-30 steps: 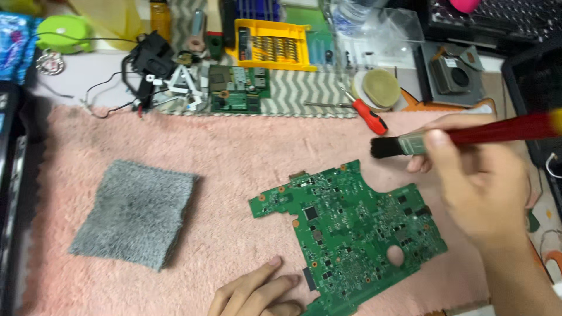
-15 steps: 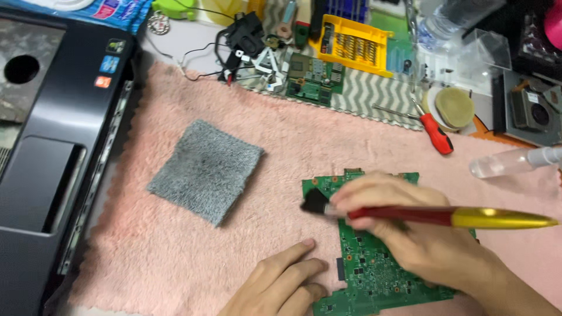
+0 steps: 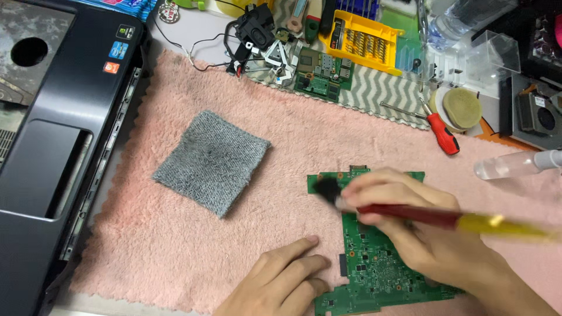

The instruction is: The person uses a brush to clean a green circuit board placed on a pink towel. The person repeatedly brushes the surface of the board, moving the brush across different areas to remove dust or debris.

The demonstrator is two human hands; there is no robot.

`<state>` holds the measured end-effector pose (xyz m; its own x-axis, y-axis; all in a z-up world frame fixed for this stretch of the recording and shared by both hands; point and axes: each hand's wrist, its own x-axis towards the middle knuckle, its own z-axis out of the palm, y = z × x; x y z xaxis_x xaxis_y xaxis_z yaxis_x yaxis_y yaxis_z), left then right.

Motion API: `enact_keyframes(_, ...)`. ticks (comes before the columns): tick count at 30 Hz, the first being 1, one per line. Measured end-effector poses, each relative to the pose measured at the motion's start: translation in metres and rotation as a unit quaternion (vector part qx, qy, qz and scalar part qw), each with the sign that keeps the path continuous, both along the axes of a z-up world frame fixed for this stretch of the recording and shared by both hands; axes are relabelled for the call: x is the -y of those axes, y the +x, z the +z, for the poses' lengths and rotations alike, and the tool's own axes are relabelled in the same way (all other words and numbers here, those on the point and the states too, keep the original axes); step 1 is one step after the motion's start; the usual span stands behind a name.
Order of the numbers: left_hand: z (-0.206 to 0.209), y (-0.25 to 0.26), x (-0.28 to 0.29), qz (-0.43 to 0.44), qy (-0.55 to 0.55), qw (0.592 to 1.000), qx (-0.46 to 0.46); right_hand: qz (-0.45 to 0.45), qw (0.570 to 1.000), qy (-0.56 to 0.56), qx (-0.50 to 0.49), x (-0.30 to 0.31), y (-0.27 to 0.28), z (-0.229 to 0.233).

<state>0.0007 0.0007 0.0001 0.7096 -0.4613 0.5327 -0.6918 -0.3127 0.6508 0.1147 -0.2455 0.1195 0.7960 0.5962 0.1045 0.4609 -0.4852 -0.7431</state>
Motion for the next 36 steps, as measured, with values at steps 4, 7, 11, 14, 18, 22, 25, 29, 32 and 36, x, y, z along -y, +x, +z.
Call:
enact_keyframes(4,-0.004,-0.002,-0.001,-0.007,0.0,1.0,-0.003,-0.059,0.998,0.013,0.024,0.006,0.0,0.001)
enact_keyframes(7,-0.002,0.0,0.0,-0.008,-0.005,1.0,-0.006,-0.016,0.998,-0.028,0.048,0.009,0.002,0.003)
enact_keyframes(11,-0.005,0.0,0.0,-0.01,0.001,1.0,-0.004,-0.051,0.998,-0.002,0.031,0.016,0.003,0.0)
enact_keyframes(14,0.0,0.0,0.0,-0.008,0.01,1.0,-0.009,-0.036,0.999,-0.005,0.025,0.028,-0.002,-0.002)
enact_keyframes(18,-0.001,-0.001,0.0,-0.003,0.011,1.0,-0.014,-0.044,0.992,-0.022,0.115,0.023,0.005,0.003)
enact_keyframes(22,-0.002,0.001,0.002,0.011,0.028,0.999,0.02,-0.016,0.999,-0.026,0.042,0.033,0.003,-0.001)
enact_keyframes(25,0.002,0.0,0.003,0.02,0.023,0.999,0.014,-0.055,0.997,0.044,0.013,0.036,0.002,-0.001)
enact_keyframes(29,0.007,0.002,0.005,0.022,0.027,0.999,-0.01,-0.046,0.999,0.025,0.013,0.046,-0.001,-0.001)
enact_keyframes(32,0.012,0.002,0.006,0.033,0.023,0.999,-0.015,-0.076,0.996,0.039,0.013,0.047,-0.001,-0.006)
enact_keyframes(36,0.011,0.001,0.013,0.067,0.016,0.998,-0.014,-0.047,0.986,0.115,-0.108,0.055,-0.007,-0.003)
